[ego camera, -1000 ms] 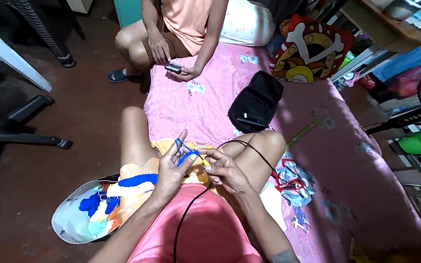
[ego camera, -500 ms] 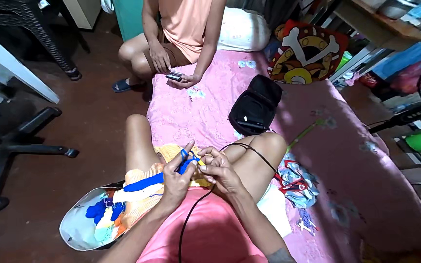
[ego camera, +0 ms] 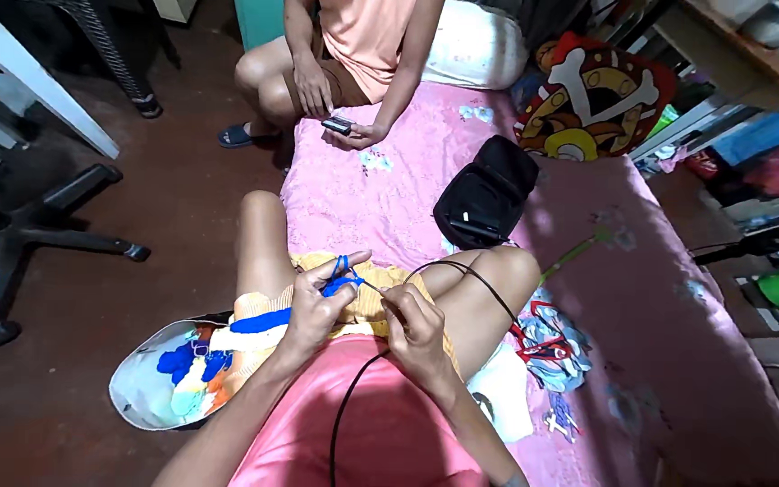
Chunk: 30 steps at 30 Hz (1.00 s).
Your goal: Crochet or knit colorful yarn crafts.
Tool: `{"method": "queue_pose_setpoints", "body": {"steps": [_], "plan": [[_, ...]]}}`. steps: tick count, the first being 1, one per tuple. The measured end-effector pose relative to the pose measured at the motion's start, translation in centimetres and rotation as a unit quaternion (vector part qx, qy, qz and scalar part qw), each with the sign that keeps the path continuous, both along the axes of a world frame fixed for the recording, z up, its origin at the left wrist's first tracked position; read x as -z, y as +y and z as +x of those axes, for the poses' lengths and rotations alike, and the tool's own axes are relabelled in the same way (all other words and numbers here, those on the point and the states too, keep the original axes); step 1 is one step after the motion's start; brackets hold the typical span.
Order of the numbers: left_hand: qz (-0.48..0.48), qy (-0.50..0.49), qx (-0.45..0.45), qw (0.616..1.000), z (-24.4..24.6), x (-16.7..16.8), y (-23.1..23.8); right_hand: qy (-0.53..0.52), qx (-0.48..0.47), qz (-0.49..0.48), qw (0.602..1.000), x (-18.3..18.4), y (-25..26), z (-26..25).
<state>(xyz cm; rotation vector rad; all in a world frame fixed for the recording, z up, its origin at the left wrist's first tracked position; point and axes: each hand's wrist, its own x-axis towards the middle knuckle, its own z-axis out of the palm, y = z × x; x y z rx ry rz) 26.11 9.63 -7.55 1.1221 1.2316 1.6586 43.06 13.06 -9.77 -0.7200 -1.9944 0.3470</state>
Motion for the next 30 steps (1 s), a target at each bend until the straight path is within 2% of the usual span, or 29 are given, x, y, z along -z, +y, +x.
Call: {"method": "queue_pose_setpoints", "body": {"steps": [2, 4, 5, 7, 8, 9, 11, 13, 16, 19, 21, 24, 27, 30], "plan": [[-0.015, 0.003, 0.012, 1.000, -0.5, -0.1, 0.0, -0.014, 0.003, 0.012, 1.000, 0.0, -0.1, 0.0], [-0.024, 0.009, 0.024, 0.999, -0.9, -0.1, 0.0, -0.002, -0.023, -0.040, 0.999, -0.1, -0.2, 0.2], [-0.022, 0.018, 0.031, 0.999, -1.1, -0.1, 0.0, 0.027, -0.059, -0.118, 0.991, -0.4, -0.3, 0.4], [-0.009, 0.058, 0.051, 0.997, -1.6, -0.2, -0.2, 0.122, -0.139, -0.320, 0.929, -1.2, -0.3, 0.8], [-0.001, 0.075, 0.058, 0.995, -1.7, -0.1, -0.2, 0.154, -0.159, -0.378, 0.899, -1.3, -0.2, 0.9], [0.004, 0.082, 0.061, 0.995, -1.8, 0.0, -0.2, 0.162, -0.160, -0.392, 0.891, -1.2, -0.2, 0.9], [-0.003, 0.056, 0.063, 0.996, -1.8, 0.1, -0.1, 0.118, -0.123, -0.317, 0.933, -0.8, -0.3, 0.7], [-0.038, -0.019, 0.073, 0.996, -1.9, 0.0, -0.1, 0.052, -0.075, -0.180, 0.979, -0.2, -0.3, 0.6], [-0.083, -0.160, 0.097, 0.979, -1.9, -0.3, 0.0, 0.003, -0.036, -0.055, 0.998, 0.1, 0.0, 0.5], [-0.113, -0.258, 0.120, 0.952, -2.0, -0.3, 0.2, -0.010, -0.019, 0.003, 1.000, 0.2, 0.1, 0.4], [-0.126, -0.285, 0.135, 0.940, -2.1, -0.1, 0.3, 0.010, -0.038, -0.015, 0.999, 0.5, 0.2, 0.5], [-0.135, -0.301, 0.151, 0.932, -2.1, 0.1, 0.3, 0.080, -0.092, -0.122, 0.985, 0.7, 0.3, 0.6], [-0.134, -0.309, 0.162, 0.928, -1.9, 0.3, 0.2, 0.168, -0.138, -0.254, 0.942, 0.6, 0.0, 0.6], [-0.133, -0.313, 0.173, 0.924, -1.4, 0.4, 0.2, 0.231, -0.176, -0.366, 0.884, 0.3, -0.1, 0.7]]}}
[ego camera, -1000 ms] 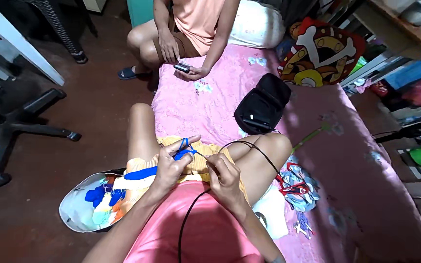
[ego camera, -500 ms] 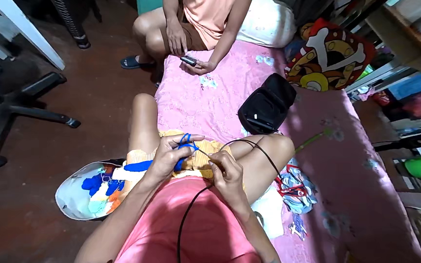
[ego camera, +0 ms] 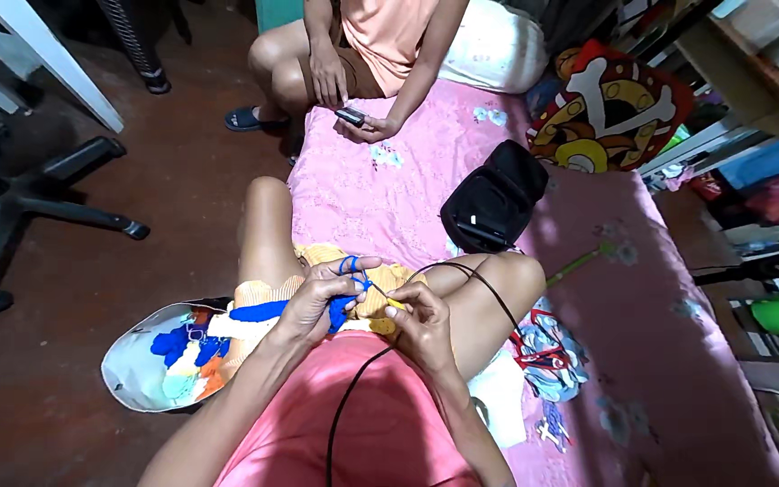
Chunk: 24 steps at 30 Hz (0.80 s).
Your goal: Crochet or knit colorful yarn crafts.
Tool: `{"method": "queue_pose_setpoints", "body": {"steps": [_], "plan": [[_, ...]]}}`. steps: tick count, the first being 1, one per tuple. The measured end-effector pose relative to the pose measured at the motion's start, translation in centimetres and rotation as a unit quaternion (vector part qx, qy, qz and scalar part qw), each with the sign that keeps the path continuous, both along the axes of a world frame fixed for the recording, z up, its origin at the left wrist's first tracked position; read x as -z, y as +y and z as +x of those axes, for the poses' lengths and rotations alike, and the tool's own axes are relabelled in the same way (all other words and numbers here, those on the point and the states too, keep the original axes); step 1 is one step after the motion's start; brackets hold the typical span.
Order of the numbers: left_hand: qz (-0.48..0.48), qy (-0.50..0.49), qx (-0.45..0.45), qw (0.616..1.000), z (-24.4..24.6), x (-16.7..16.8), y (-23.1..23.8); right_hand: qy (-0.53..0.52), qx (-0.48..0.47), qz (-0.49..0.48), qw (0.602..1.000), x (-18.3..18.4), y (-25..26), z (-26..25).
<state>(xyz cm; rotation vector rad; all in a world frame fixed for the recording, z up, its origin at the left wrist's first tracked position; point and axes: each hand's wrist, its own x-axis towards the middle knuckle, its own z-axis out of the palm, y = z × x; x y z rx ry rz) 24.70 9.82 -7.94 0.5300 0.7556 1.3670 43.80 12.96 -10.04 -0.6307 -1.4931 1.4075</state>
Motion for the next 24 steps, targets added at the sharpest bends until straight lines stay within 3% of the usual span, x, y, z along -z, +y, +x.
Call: {"method": "queue_pose_setpoints", "body": {"steps": [4, 6, 15, 19, 24], "plan": [[0.012, 0.010, 0.006, 1.000, 0.6, 0.1, 0.0, 0.065, -0.091, -0.155, 0.982, -0.2, 0.1, -0.2], [0.027, 0.034, -0.002, 0.999, 0.9, 0.1, -0.1, 0.069, -0.125, -0.185, 0.972, -0.4, 0.4, -0.2], [0.053, 0.162, -0.041, 0.984, 1.1, 1.0, -0.4, 0.065, -0.112, -0.204, 0.970, 0.0, 0.6, -0.2], [0.040, 0.152, -0.041, 0.987, 1.0, 1.3, -0.4, 0.098, -0.148, -0.252, 0.951, 0.4, 0.5, -0.6], [0.014, 0.113, -0.032, 0.993, 1.1, 1.5, -0.2, 0.084, -0.105, -0.209, 0.969, 0.6, 0.2, -1.2]]}}
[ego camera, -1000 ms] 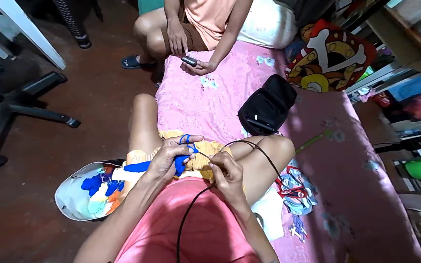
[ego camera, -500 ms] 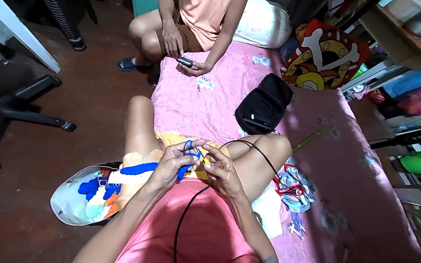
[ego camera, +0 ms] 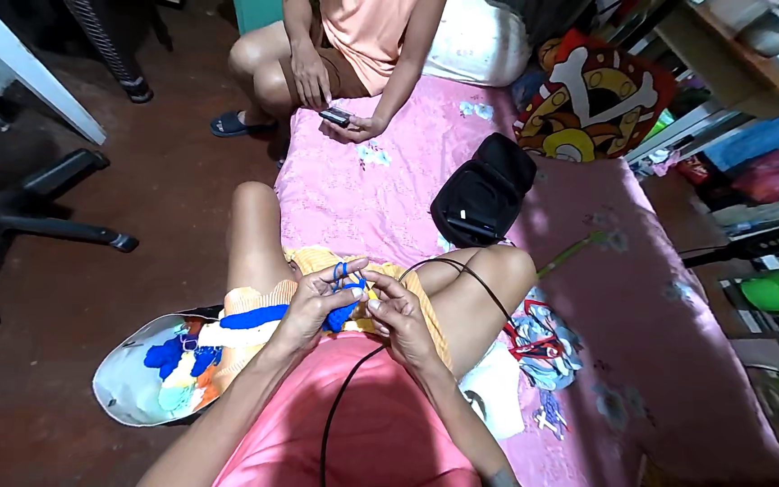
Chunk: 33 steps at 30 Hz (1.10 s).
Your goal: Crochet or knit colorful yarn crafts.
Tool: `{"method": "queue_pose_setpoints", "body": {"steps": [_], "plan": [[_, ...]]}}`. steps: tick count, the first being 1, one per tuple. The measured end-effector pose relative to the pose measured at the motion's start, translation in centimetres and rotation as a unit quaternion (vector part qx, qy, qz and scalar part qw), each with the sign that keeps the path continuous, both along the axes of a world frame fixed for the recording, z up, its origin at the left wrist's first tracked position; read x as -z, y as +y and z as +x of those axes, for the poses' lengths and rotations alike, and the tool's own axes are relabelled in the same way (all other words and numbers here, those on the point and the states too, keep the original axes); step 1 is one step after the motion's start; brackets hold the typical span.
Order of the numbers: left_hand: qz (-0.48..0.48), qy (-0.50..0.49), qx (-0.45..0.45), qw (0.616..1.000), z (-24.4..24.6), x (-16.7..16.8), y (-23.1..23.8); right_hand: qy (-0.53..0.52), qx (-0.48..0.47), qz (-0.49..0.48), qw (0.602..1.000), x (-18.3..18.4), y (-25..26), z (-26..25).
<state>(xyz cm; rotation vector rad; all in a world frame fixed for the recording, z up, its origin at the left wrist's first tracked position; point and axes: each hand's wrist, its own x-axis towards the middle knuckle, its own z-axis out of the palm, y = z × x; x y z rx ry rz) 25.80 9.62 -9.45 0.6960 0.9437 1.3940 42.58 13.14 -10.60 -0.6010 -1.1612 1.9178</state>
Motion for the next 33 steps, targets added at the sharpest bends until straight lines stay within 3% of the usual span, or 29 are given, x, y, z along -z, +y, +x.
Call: {"method": "queue_pose_setpoints", "body": {"steps": [5, 10, 15, 18, 21, 23, 25, 29, 33], "plan": [[0.007, -0.034, 0.044, 0.998, -1.8, 0.8, 0.1, -0.027, 0.014, 0.014, 0.999, 0.2, 0.2, 0.4], [0.000, 0.028, 0.095, 0.995, -5.3, 1.2, 0.6, -0.032, 0.022, 0.044, 0.998, 0.0, 0.0, 0.6], [0.018, 0.299, 0.125, 0.946, -7.7, -0.2, 0.8, -0.049, 0.065, 0.111, 0.991, -0.3, 0.3, 1.2], [0.091, 0.224, 0.076, 0.967, -7.4, -0.1, 0.7, -0.124, 0.071, 0.218, 0.965, -0.4, 0.2, 1.2], [0.189, 0.091, 0.067, 0.975, -5.7, -0.4, 1.0, -0.275, 0.117, 0.358, 0.885, -0.5, -0.1, 0.9], [0.227, 0.050, 0.064, 0.970, -4.2, 0.0, 0.9, -0.312, 0.149, 0.374, 0.860, -0.9, -0.3, 0.9], [0.246, 0.040, 0.041, 0.968, -2.9, 0.9, 0.8, -0.282, 0.153, 0.329, 0.888, -1.3, -0.2, 0.9], [0.237, 0.080, -0.022, 0.968, -0.7, 0.7, 0.3, -0.118, 0.127, 0.171, 0.970, -1.3, -0.1, 0.5], [0.159, 0.088, -0.069, 0.981, 0.6, -0.3, 0.4, -0.073, 0.130, 0.145, 0.978, -1.4, -0.6, 0.0]]}}
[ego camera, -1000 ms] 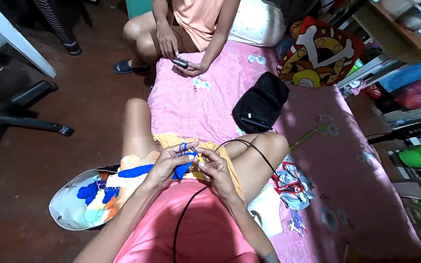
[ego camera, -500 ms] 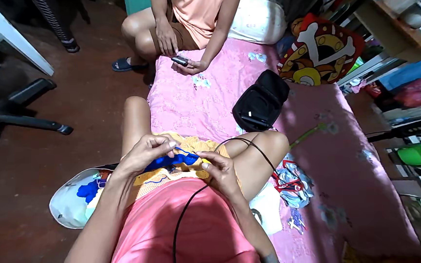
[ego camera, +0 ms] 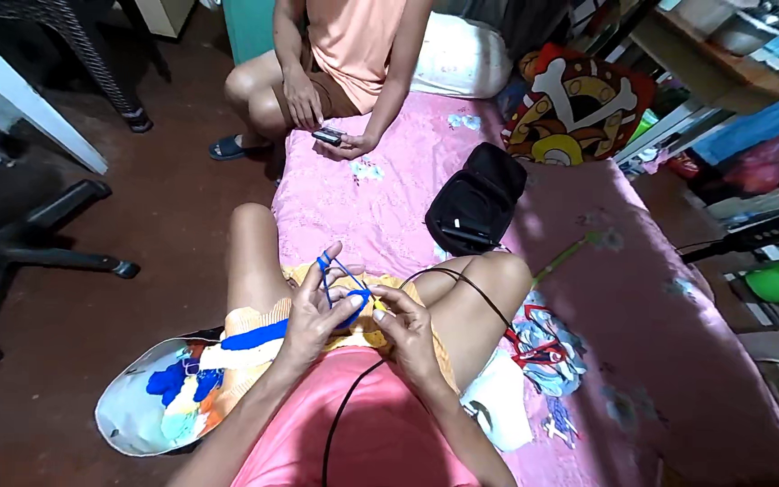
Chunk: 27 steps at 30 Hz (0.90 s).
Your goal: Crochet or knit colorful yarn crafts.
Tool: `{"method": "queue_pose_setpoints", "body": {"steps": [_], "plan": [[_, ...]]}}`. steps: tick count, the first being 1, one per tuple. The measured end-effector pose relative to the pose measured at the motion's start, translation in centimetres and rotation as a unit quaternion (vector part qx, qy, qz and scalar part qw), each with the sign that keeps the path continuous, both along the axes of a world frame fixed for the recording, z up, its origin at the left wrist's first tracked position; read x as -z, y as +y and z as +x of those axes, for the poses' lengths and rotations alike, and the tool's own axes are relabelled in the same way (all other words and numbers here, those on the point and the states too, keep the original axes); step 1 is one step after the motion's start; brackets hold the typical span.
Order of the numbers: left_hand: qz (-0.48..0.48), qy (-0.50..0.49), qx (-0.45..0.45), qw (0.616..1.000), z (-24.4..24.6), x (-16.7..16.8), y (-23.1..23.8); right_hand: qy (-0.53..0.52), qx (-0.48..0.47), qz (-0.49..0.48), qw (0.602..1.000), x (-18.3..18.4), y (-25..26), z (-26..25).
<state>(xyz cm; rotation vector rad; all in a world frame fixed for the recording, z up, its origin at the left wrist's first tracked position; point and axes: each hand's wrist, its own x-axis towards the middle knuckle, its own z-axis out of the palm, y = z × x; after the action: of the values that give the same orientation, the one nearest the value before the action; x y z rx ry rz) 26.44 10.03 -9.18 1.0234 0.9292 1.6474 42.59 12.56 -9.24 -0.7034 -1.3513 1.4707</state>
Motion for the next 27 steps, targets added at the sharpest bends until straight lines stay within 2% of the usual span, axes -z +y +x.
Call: {"method": "queue_pose_setpoints", "body": {"steps": [3, 6, 8, 9, 10, 11, 13, 14, 15, 16, 18, 20, 22, 25, 27], "plan": [[-0.046, 0.022, -0.019, 0.999, 0.6, -0.9, -0.1, -0.094, 0.035, 0.121, 0.988, 0.6, 0.0, 0.0], [0.015, 0.164, -0.080, 0.983, 1.0, 0.2, -0.5, -0.257, 0.122, 0.298, 0.911, 1.1, 0.2, 0.3], [0.093, 0.273, -0.135, 0.948, 1.1, 1.9, -0.4, -0.318, 0.149, 0.348, 0.869, 0.6, 0.1, 0.2], [0.121, 0.289, -0.156, 0.937, 1.3, 2.4, -0.4, -0.326, 0.146, 0.342, 0.869, 0.3, 0.0, 0.1], [0.139, 0.281, -0.168, 0.935, 1.6, 2.7, -0.4, -0.315, 0.124, 0.309, 0.889, -0.2, 0.0, -0.1], [0.148, 0.258, -0.175, 0.939, 1.8, 2.6, -0.5, -0.281, 0.079, 0.242, 0.925, -0.7, 0.0, -0.2], [0.147, 0.198, -0.181, 0.952, 2.1, 2.1, -0.6, -0.122, -0.038, 0.050, 0.990, -1.7, 0.6, -0.4], [0.138, 0.168, -0.182, 0.959, 2.2, 1.6, -0.6, -0.023, -0.084, -0.043, 0.995, -1.6, 0.9, -0.7], [0.121, 0.142, -0.184, 0.965, 2.2, 0.9, -0.7, 0.059, -0.126, -0.111, 0.984, -1.2, 1.2, -1.0], [0.098, 0.122, -0.187, 0.970, 2.2, 0.1, -0.7, 0.109, -0.151, -0.146, 0.971, -0.7, 1.3, -1.2], [0.056, 0.111, -0.195, 0.973, 2.1, -1.0, -0.7, 0.103, -0.121, -0.111, 0.981, -0.2, 1.0, -1.5], [0.048, 0.107, -0.174, 0.978, 1.6, -0.4, -0.8, -0.003, -0.032, 0.015, 0.999, -0.2, 0.5, -1.5], [0.042, 0.097, -0.157, 0.982, 1.4, -0.1, -0.8, -0.092, 0.028, 0.113, 0.989, -0.1, 0.2, -1.5], [0.040, 0.094, -0.140, 0.985, 1.4, -0.2, -0.8, -0.111, 0.037, 0.134, 0.984, 0.0, 0.2, -1.3], [0.040, 0.139, -0.150, 0.978, 1.1, -0.1, -0.8, -0.114, 0.021, 0.121, 0.986, -0.2, 0.4, -1.1]]}}
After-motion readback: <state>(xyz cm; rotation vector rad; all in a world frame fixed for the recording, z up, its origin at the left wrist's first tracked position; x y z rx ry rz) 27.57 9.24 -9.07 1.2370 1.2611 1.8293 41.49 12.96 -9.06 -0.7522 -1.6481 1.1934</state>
